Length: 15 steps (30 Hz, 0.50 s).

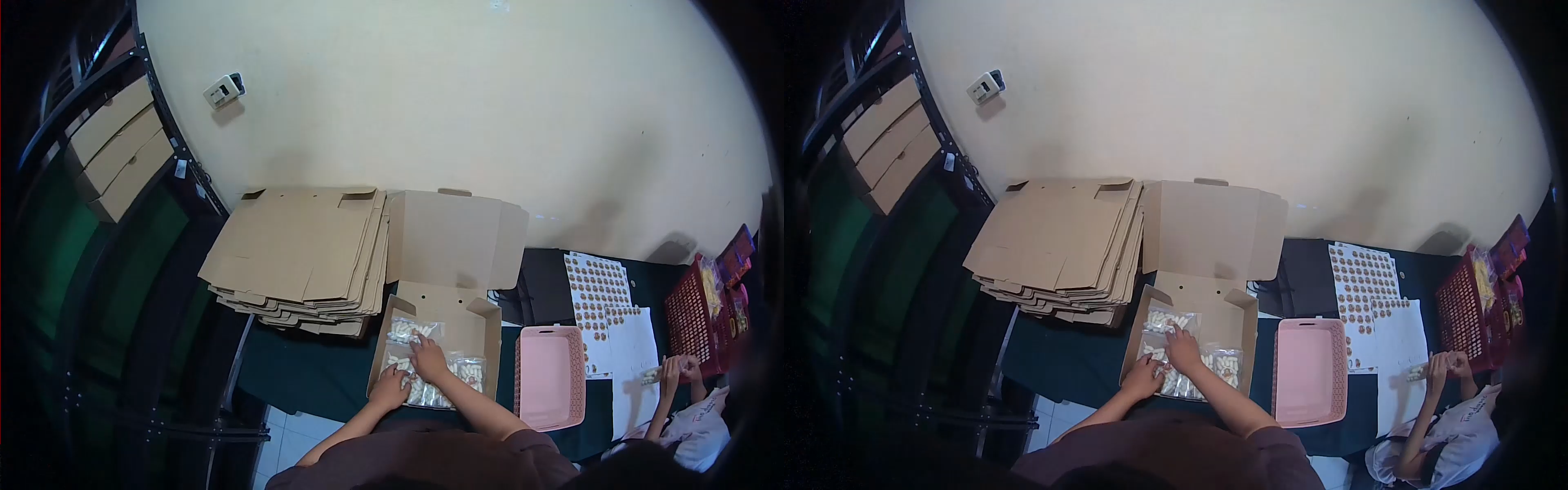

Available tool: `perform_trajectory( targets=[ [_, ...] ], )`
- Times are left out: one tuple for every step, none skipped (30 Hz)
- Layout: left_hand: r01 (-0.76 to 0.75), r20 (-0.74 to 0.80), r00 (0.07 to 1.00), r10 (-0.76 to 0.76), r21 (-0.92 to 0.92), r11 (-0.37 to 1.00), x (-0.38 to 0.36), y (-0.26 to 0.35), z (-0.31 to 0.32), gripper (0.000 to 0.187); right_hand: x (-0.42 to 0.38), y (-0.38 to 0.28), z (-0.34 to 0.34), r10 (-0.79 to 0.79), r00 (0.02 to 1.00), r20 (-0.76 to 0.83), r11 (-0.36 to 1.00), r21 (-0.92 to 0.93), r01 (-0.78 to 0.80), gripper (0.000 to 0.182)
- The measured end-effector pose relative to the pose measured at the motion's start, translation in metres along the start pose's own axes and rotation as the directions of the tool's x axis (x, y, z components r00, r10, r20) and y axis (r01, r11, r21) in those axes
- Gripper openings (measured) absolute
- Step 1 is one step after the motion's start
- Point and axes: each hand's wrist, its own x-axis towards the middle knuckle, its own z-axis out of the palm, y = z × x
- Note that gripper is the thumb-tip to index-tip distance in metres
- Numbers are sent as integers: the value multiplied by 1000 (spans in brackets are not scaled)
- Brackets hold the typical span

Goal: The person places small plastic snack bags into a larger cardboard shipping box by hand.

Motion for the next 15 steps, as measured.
perform_trajectory(
  targets=[
    [4,2,1000,-4,1,1000,0,1,-1,37,1,0,0,28,1000,12,1000,-9,-28,42],
    [8,5,1000,-8,2,1000,-1,3,-2,37,2,1,0,28,1000,15,1000,-9,-28,42],
    [9,6,1000,-9,-1,1000,-1,3,-1,37,4,4,0,20,1000,18,1000,3,-20,41],
    [13,-7,1000,-13,-3,1000,-1,2,0,37,5,6,0,13,1000,20,1000,14,-13,41],
    [16,-20,1000,-16,-6,1000,0,2,0,37,4,8,1,12,1000,8,1000,28,-12,38],
    [16,-20,1000,-16,-9,1000,-1,3,-1,37,4,9,-1,12,1000,11,1000,26,-12,38],
    [19,-21,1000,-19,-17,1000,-1,4,-2,36,3,11,-3,0,1000,27,999,54,-1,37],
    [23,-22,999,-23,-25,999,-2,5,-2,36,1,12,-5,-13,999,44,997,83,9,35],
    [-21,-43,999,21,-18,1000,-1,3,-2,36,-2,14,-4,-11,999,49,997,82,7,35],
    [-20,-40,999,19,-22,1000,-1,2,0,36,-4,15,-2,0,1000,-8,997,77,0,31],
    [-8,-45,999,7,-32,999,-1,1,2,35,-6,16,-1,11,998,-67,997,71,-6,28],
    [3,-50,999,-5,-42,999,-1,2,1,35,-9,14,-6,13,998,-64,997,72,-9,28],
    [-18,-54,998,15,-51,999,0,1,1,34,-12,13,-12,4,989,-151,1000,9,-3,26],
    [-18,-49,999,16,-53,998,0,1,1,34,-16,11,-17,-10,972,-237,999,-54,-3,25],
    [5,-50,999,-8,-51,999,-1,4,-1,34,-20,6,-26,0,949,-316,998,-59,-20,23]
  ],
)
